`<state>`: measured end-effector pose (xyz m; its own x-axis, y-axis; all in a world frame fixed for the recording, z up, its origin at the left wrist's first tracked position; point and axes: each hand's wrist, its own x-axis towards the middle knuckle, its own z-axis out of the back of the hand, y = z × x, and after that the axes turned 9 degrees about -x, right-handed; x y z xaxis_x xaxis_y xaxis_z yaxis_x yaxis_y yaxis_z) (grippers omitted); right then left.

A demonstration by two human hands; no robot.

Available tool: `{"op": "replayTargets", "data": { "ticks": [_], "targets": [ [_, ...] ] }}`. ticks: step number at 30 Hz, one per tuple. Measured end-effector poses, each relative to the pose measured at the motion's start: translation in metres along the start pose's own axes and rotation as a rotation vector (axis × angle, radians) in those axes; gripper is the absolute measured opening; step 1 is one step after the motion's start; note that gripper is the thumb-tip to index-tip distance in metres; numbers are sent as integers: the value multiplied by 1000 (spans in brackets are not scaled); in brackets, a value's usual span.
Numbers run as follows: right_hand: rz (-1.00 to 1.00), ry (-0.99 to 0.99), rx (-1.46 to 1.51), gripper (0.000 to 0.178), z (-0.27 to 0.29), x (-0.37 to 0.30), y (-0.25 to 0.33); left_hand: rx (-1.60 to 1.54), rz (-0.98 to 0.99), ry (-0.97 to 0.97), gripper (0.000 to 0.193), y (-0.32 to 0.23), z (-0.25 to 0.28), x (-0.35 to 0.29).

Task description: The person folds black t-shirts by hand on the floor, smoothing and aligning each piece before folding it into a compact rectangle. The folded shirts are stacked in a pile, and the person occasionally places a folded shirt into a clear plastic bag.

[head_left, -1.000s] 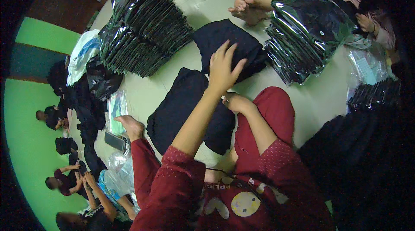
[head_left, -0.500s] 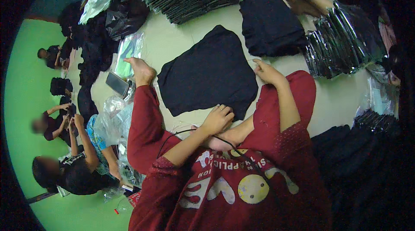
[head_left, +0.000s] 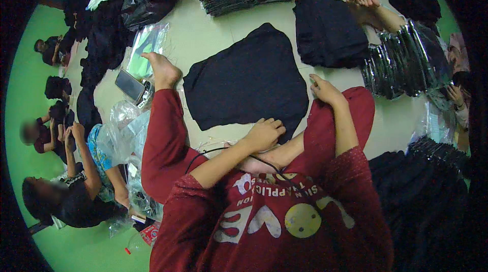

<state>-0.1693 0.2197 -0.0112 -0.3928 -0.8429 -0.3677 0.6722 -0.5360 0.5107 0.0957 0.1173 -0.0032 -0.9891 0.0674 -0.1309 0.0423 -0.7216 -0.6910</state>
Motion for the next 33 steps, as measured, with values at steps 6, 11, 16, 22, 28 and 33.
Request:
{"op": "replayTargets", "data": {
  "ticks": [6,11,16,22,28,33],
  "targets": [
    [11,5,-3,43,-3,1,-4,261,-88,-125,20,-8,-21,-1],
    [29,-26,-92,44,-6,5,-5,307,-87,5,22,0,3,12],
    [-4,40,-43,45,-4,4,-2,308,-143,5,26,-3,0,13],
    [-10,35,-49,44,-1,3,4,74,-94,230,23,15,21,28],
    [21,19,-22,44,4,0,10,-1735,654,-371,35,49,64,43],
    [121,43,418,50,19,-19,31,-692,424,-389,36,20,40,27]
  ]
}}
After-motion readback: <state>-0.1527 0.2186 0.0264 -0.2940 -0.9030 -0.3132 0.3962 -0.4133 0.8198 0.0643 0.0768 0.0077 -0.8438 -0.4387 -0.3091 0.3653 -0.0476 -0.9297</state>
